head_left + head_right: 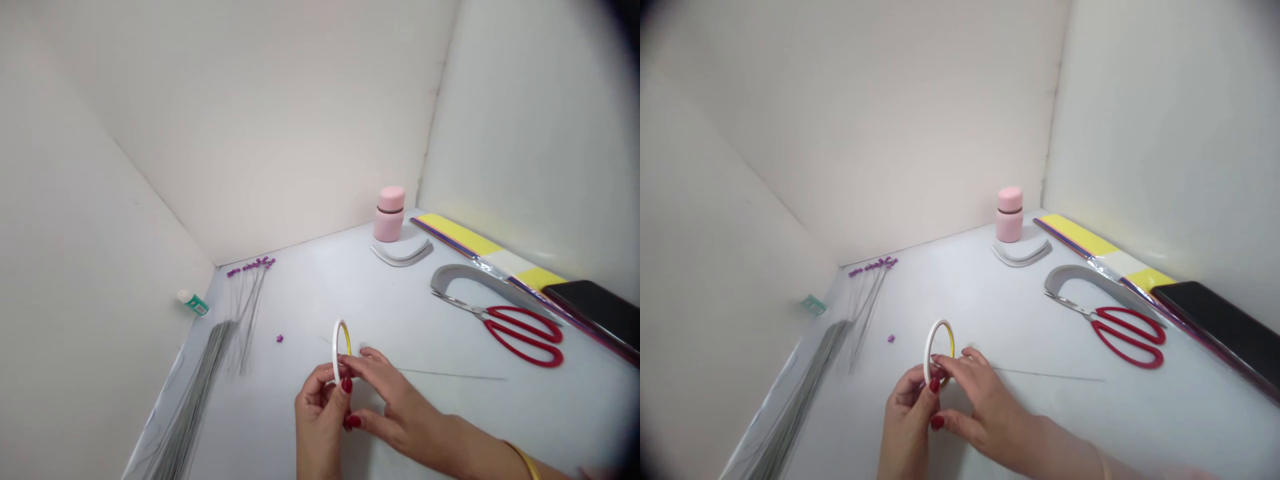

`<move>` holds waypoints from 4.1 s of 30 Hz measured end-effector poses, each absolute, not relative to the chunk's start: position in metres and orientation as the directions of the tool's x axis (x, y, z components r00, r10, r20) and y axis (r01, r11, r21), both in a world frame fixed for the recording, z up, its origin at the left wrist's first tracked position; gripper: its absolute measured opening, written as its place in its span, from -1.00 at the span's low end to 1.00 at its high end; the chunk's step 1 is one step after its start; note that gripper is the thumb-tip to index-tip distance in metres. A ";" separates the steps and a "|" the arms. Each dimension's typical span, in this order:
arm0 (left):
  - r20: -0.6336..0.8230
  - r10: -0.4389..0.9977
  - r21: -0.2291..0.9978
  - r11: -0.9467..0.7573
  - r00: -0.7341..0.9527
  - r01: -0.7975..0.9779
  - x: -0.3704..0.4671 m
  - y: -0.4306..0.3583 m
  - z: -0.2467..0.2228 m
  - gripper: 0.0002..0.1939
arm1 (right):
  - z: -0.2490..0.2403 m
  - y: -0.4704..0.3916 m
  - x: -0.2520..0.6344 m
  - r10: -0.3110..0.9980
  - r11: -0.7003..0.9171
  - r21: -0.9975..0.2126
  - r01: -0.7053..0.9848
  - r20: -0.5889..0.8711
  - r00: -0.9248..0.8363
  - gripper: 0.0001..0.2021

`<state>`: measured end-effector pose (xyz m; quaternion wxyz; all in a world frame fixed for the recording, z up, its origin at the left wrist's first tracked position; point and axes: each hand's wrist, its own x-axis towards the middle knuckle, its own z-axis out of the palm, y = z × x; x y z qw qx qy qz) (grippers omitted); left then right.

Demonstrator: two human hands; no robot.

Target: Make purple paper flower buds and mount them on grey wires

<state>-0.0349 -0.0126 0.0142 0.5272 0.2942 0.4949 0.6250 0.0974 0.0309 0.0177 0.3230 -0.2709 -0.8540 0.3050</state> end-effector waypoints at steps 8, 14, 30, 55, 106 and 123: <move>-0.222 0.957 0.820 0.078 -0.189 -0.567 -0.032 -0.017 0.019 -0.78 | 0.024 0.036 0.094 0.635 0.647 -0.729 0.222 0.355 -0.686 -0.70; -0.289 0.944 0.758 0.125 -0.158 -0.640 -0.031 -0.016 0.018 -0.80 | 0.017 0.035 0.094 0.641 0.668 -0.686 0.288 0.334 -0.691 -0.79; -0.288 0.950 0.646 0.099 -0.121 -0.757 -0.029 -0.015 0.018 -0.84 | 0.015 0.034 0.093 0.617 0.701 -0.646 0.302 0.338 -0.710 -0.83; -0.363 0.926 0.582 0.138 -0.104 -0.801 -0.027 -0.014 0.018 -0.90 | 0.009 0.037 0.092 0.640 0.711 -0.602 0.362 0.342 -0.688 -0.87; 0.209 0.931 0.876 -0.043 -0.299 0.480 -0.054 -0.014 0.018 -0.91 | 0.009 0.043 0.097 0.636 0.767 -0.498 0.403 0.513 -0.577 -0.79; 0.159 0.987 0.745 -0.101 -0.029 0.659 -0.071 -0.009 0.026 -0.84 | 0.008 0.045 0.098 0.633 0.774 -0.428 0.466 0.499 -0.592 -0.77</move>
